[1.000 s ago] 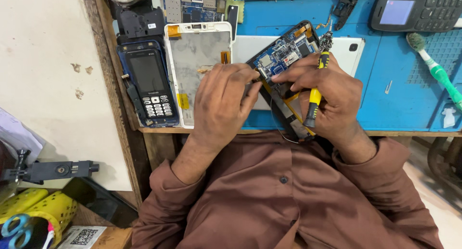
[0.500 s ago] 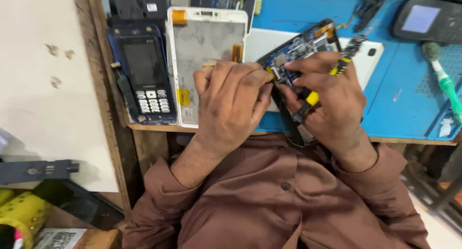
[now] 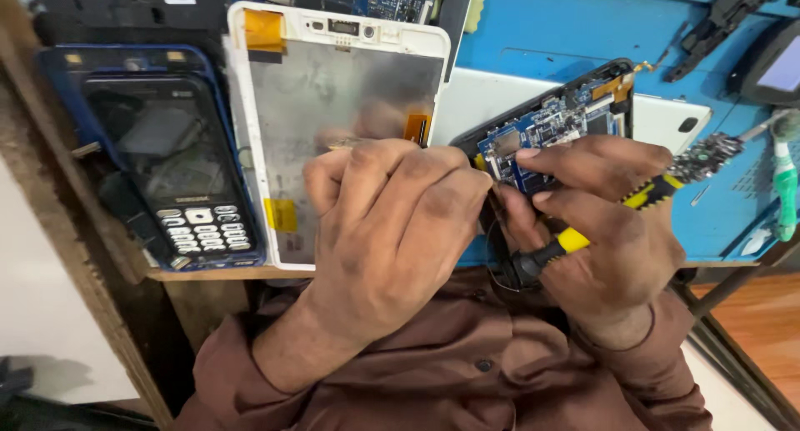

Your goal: The person uses a yellow-handled screwdriver to unscrew and remove components from a disassembled mobile phone motherboard. They carefully manipulate the circuit board and remove a small metal bracket.

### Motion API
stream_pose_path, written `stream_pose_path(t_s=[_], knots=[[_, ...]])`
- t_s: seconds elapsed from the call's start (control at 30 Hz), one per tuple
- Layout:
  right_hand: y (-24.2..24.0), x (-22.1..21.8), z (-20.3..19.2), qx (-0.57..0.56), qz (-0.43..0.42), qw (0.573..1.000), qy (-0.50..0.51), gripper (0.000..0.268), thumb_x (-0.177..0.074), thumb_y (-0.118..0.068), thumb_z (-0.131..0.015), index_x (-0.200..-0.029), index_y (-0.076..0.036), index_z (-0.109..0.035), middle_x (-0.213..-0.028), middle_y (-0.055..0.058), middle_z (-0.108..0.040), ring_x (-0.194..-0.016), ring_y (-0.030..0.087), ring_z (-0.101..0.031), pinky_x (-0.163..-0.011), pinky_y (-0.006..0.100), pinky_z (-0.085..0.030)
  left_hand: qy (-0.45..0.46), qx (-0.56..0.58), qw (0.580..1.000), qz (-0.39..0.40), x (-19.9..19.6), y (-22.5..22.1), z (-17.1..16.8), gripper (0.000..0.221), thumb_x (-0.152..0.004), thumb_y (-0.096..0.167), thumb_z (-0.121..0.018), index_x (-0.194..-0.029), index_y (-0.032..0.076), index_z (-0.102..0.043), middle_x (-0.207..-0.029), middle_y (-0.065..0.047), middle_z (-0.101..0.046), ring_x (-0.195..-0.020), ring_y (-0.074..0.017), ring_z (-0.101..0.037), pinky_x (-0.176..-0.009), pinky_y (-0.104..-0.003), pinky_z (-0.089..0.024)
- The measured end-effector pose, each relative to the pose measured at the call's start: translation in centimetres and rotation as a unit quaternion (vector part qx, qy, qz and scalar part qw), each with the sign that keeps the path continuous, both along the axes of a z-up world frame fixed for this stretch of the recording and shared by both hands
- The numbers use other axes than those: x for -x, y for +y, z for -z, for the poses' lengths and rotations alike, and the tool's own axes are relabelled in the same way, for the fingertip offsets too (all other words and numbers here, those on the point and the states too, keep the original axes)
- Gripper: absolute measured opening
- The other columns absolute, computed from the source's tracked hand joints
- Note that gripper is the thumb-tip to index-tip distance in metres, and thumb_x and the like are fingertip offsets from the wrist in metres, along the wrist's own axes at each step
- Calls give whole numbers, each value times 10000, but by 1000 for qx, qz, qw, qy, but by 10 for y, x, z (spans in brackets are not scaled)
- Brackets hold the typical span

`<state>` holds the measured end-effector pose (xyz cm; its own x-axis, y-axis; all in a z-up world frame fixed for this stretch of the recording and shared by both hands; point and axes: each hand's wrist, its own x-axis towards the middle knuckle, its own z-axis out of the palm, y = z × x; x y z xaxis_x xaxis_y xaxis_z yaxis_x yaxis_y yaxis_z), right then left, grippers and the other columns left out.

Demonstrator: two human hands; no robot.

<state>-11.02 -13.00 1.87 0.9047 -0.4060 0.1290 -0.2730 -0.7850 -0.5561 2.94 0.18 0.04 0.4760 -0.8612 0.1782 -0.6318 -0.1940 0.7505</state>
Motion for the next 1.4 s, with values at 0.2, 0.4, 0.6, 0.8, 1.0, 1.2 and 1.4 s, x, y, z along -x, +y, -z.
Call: stream_pose_path(t_s=[0.2, 0.4, 0.6, 0.8, 1.0, 1.2, 1.4], knots=[[-1, -5, -7, 7, -22, 998, 52, 408, -856, 29, -821, -1081, -47, -488, -1177, 158, -684, -1054, 341, -621, -867, 413, -546, 24, -26, 999, 15, -7, 0, -5, 259, -954, 104, -813, -1132, 118, -626, -1119, 16, -656, -1034, -193, -626, -935, -383, -353], [0, 1, -7, -1, -27, 995, 92, 404, -848, 12, -811, -1064, -63, -478, -1196, 138, -653, -1044, 322, -615, -858, 394, -510, 41, -46, 998, 34, -12, 0, -7, 172, -975, 138, -725, -1126, 110, -649, -1110, 3, -665, -1021, -190, -630, -914, -380, -338], [0, 9, -8, -11, -20, 992, 124, 344, -844, -41, -813, -997, -89, -509, -1170, 117, -667, -1054, 282, -613, -857, 394, -456, 34, -52, 998, 21, -9, -2, -4, 123, -1001, 185, -706, -1106, 132, -668, -1083, 27, -663, -996, -155, -614, -925, -361, -314], [7, 12, -3, 4, 10, 993, 118, 330, -856, -79, -830, -955, -75, -515, -1150, 111, -683, -1058, 297, -581, -872, 377, -490, 24, -49, 998, 26, -9, -2, -2, 142, -978, 195, -692, -1105, 134, -674, -1064, 34, -664, -964, -146, -604, -930, -364, -312], [9, 14, 4, 14, 12, 997, 81, 324, -867, -95, -822, -963, -61, -515, -1111, 128, -695, -1015, 287, -554, -853, 346, -502, 24, -46, 998, 27, -9, -2, -2, 142, -962, 194, -697, -1086, 128, -682, -1049, 25, -671, -947, -156, -607, -920, -372, -315], [5, 14, 10, 39, -4, 998, 55, 338, -867, -143, -821, -961, -71, -505, -1079, 120, -705, -997, 278, -553, -811, 375, -462, 28, -26, 999, 7, -5, -4, 2, 185, -992, 282, -747, -1076, 134, -674, -1025, 27, -670, -917, -156, -616, -896, -378, -314], [8, 15, 12, 47, 6, 998, 47, 358, -902, -114, -844, -955, -61, -494, -1073, 115, -711, -1003, 263, -564, -820, 390, -440, 22, -40, 999, 30, -9, -1, 0, 189, -953, 235, -747, -1089, 119, -685, -1037, 16, -693, -927, -157, -637, -894, -384, -318]])
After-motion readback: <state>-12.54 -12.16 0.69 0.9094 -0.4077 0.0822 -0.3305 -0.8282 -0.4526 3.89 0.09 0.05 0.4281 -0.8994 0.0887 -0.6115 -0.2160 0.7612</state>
